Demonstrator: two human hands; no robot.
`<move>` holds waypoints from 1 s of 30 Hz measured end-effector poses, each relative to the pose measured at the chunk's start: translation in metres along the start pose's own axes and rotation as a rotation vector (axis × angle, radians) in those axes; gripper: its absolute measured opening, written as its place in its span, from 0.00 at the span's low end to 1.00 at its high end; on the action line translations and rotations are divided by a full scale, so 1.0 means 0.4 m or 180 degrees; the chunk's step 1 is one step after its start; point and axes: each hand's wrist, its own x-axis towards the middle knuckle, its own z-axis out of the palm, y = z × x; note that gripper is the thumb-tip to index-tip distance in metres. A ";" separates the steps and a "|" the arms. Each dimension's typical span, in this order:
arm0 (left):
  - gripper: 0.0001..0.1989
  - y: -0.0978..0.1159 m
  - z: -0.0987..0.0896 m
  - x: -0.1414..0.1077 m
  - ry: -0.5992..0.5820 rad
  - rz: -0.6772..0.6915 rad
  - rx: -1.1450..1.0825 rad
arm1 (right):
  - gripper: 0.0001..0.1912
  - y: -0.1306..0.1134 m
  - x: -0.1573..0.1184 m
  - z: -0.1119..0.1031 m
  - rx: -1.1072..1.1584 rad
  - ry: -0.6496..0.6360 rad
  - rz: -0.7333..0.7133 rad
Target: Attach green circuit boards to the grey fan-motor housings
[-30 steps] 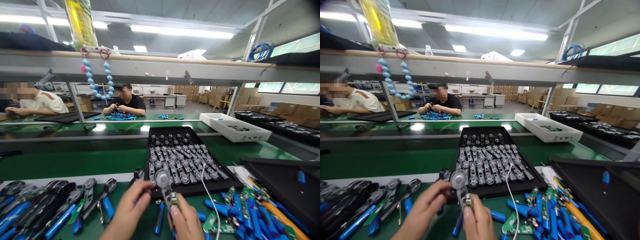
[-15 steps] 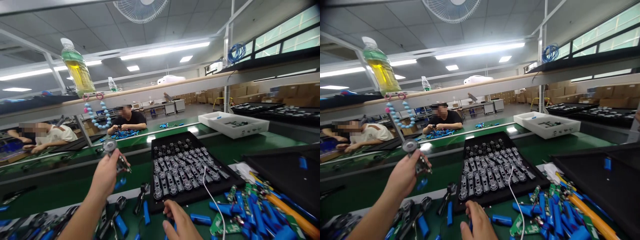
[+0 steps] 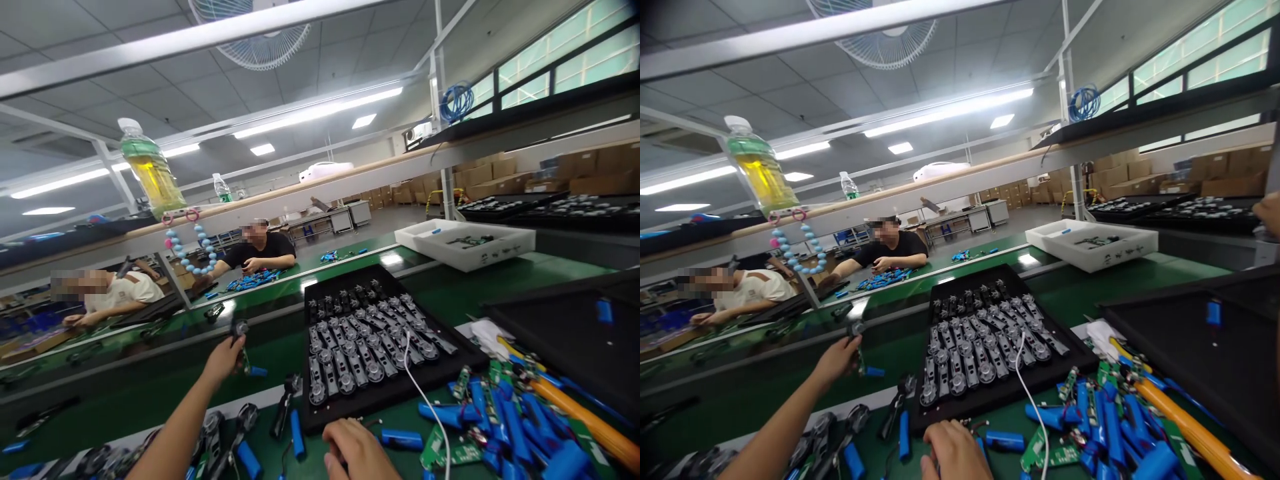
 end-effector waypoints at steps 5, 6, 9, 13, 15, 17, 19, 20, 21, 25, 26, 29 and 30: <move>0.16 -0.068 0.106 0.004 -0.0439 -0.0327 0.0608 | 0.17 0.000 -0.005 -0.004 -0.0153 -0.0072 0.0037; 0.16 -0.074 0.120 0.005 -0.0470 -0.0311 0.0707 | 0.16 0.000 -0.005 -0.005 -0.0194 -0.0094 0.0046; 0.17 -0.080 0.137 0.011 -0.0530 -0.0111 0.0974 | 0.15 -0.001 -0.005 -0.003 -0.0342 -0.0174 0.0050; 0.17 -0.081 0.126 0.016 -0.0662 0.0229 0.1370 | 0.13 -0.010 0.001 0.005 -0.0586 -0.0295 0.0124; 0.17 -0.087 0.125 0.013 -0.0749 0.0357 0.1573 | 0.13 -0.015 0.003 0.010 -0.0707 -0.0349 0.0193; 0.17 -0.092 0.133 0.010 -0.0782 0.0458 0.1733 | 0.12 -0.019 0.003 0.014 -0.0799 -0.0399 0.0216; 0.17 -0.091 0.148 0.008 -0.0703 0.0542 0.1837 | 0.12 -0.019 0.002 0.019 -0.0873 -0.0429 0.0202; 0.18 -0.088 0.156 0.008 -0.0633 0.0577 0.1871 | 0.12 -0.018 0.001 0.021 -0.0909 -0.0436 0.0189; 0.18 -0.082 0.163 0.009 -0.0563 0.0608 0.1898 | 0.12 -0.017 0.001 0.023 -0.0948 -0.0437 0.0177; 0.18 -0.051 0.153 0.006 -0.0448 0.0661 0.2010 | 0.11 -0.012 0.002 0.018 -0.1069 -0.0413 0.0108; 0.17 -0.046 0.140 0.001 -0.0455 0.0659 0.2049 | 0.11 -0.011 0.001 0.013 -0.1076 -0.0404 0.0080; 0.17 -0.052 0.085 -0.037 -0.0596 0.0580 0.2190 | 0.11 -0.013 -0.006 -0.001 -0.1009 -0.0399 -0.0039; 0.16 -0.061 0.067 -0.057 -0.0686 0.0537 0.2234 | 0.11 -0.014 -0.009 -0.005 -0.0979 -0.0401 -0.0067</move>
